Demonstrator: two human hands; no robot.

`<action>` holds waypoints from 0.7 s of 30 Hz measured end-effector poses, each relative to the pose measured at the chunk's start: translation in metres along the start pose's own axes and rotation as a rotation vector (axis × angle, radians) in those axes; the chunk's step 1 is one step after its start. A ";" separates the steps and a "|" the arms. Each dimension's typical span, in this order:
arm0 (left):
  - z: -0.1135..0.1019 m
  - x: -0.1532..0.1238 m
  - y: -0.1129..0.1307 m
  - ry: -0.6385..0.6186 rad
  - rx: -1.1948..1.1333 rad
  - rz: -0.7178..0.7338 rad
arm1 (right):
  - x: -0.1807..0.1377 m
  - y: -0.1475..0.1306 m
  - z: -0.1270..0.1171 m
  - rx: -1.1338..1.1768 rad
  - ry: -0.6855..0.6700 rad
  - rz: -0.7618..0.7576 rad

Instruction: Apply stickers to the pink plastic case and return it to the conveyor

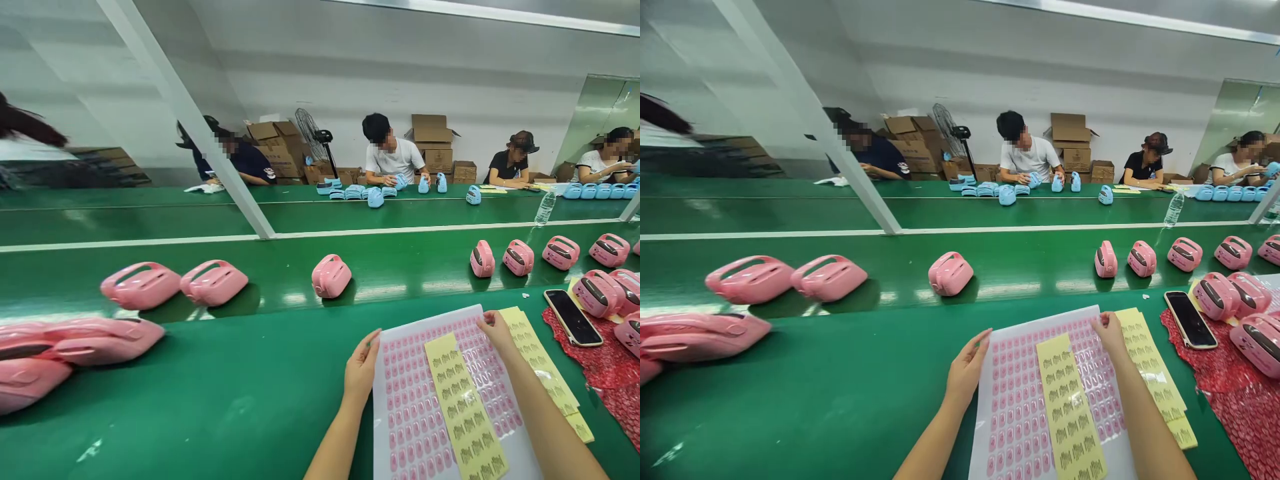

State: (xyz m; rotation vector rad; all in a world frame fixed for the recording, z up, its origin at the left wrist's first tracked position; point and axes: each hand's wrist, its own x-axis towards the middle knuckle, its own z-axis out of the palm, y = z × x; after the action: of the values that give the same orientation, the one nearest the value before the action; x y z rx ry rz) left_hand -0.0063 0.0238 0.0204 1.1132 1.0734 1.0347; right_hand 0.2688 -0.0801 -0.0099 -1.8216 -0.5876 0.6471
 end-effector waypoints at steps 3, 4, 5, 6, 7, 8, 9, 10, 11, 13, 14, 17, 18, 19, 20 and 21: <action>0.000 0.007 0.002 0.009 -0.037 -0.056 | 0.003 -0.006 -0.006 0.064 -0.071 0.014; -0.001 0.009 0.002 0.015 -0.052 -0.083 | 0.002 -0.009 -0.008 0.093 -0.127 0.024; -0.003 0.010 0.002 0.021 -0.065 -0.111 | 0.001 -0.012 -0.010 0.125 -0.194 0.037; -0.004 0.011 0.003 0.026 -0.077 -0.140 | -0.001 -0.016 -0.012 0.159 -0.266 0.051; -0.006 0.012 0.003 0.028 -0.088 -0.169 | -0.004 -0.019 -0.013 0.193 -0.338 0.068; -0.007 0.012 0.004 0.028 -0.098 -0.197 | -0.008 -0.021 -0.014 0.226 -0.403 0.086; -0.008 0.013 0.005 0.027 -0.107 -0.224 | -0.012 -0.022 -0.015 0.256 -0.464 0.106; -0.009 0.013 0.006 0.025 -0.116 -0.251 | -0.015 -0.023 -0.015 0.288 -0.520 0.127; -0.010 0.014 0.007 0.023 -0.124 -0.277 | -0.019 -0.023 -0.014 0.320 -0.569 0.148; -0.011 0.016 0.009 0.021 -0.135 -0.326 | -0.023 -0.022 -0.010 0.385 -0.648 0.186; -0.012 0.016 0.011 0.022 -0.139 -0.347 | -0.024 -0.021 -0.008 0.414 -0.676 0.199; -0.016 0.017 0.014 0.032 -0.143 -0.398 | -0.023 -0.017 -0.002 0.467 -0.716 0.213; -0.018 0.017 0.015 0.037 -0.143 -0.409 | -0.022 -0.016 -0.001 0.478 -0.721 0.213; -0.019 0.016 0.016 0.040 -0.142 -0.420 | -0.022 -0.016 0.000 0.489 -0.727 0.214; -0.020 0.015 0.017 0.044 -0.141 -0.428 | -0.021 -0.015 0.001 0.497 -0.731 0.214; -0.021 0.014 0.017 0.047 -0.139 -0.434 | -0.021 -0.014 0.001 0.503 -0.733 0.214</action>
State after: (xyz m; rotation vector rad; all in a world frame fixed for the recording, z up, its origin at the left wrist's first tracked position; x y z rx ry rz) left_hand -0.0264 0.0434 0.0330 0.7044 1.1962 0.7772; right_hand 0.2510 -0.0889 0.0063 -1.1508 -0.6264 1.4885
